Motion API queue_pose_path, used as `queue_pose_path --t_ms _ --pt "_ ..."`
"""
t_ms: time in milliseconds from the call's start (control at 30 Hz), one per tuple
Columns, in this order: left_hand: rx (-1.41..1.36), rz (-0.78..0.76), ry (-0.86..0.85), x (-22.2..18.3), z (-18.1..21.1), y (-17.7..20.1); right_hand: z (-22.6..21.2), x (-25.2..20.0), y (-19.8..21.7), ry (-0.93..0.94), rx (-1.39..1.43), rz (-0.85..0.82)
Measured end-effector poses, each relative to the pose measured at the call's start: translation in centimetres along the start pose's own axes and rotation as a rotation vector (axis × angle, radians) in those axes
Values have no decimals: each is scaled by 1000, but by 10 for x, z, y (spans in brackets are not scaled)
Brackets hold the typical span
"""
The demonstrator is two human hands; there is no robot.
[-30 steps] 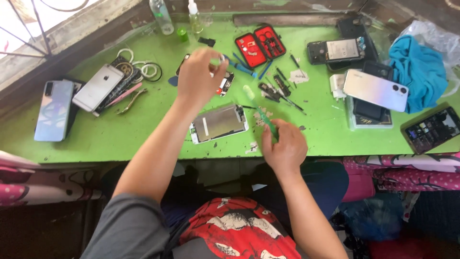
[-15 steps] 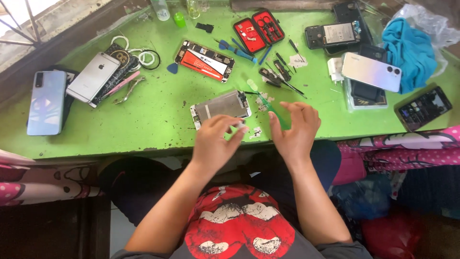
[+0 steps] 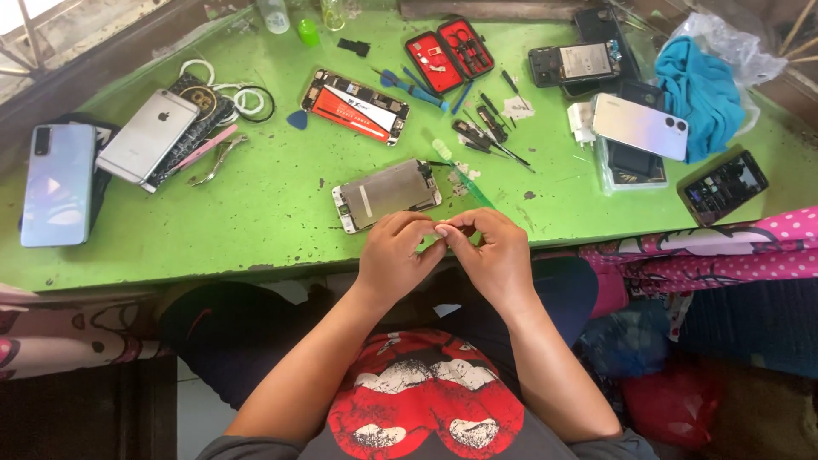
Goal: The person cleans the edges of a disassembled smartphone with a green plastic tool, then uses a screwdriver to remove screws from the bottom of the device. The person continues to manipulate the phone and tools on a green workbench.
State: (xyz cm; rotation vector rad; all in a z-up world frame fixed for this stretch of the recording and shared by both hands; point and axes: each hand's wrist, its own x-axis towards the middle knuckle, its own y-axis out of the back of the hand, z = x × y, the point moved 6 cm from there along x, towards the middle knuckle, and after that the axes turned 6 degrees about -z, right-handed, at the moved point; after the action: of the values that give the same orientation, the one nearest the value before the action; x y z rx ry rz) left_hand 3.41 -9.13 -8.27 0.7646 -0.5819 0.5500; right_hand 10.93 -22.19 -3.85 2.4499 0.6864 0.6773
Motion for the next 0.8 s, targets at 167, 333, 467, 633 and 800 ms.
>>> queue_pose_path --t_ms 167,333,467,633,800 --pt "-37 26 -1 1 -5 8 10 1 -8 -16 86 -49" --pt "-68 0 -22 7 1 10 -1 11 -1 49 117 -157" --pt "-67 -6 -6 6 2 8 -7 16 4 72 157 -192" --pt "-106 1 16 10 6 9 -1 30 23 4 226 -184" --pt "-145 28 81 17 6 4 74 50 36 -14 -225 -147"
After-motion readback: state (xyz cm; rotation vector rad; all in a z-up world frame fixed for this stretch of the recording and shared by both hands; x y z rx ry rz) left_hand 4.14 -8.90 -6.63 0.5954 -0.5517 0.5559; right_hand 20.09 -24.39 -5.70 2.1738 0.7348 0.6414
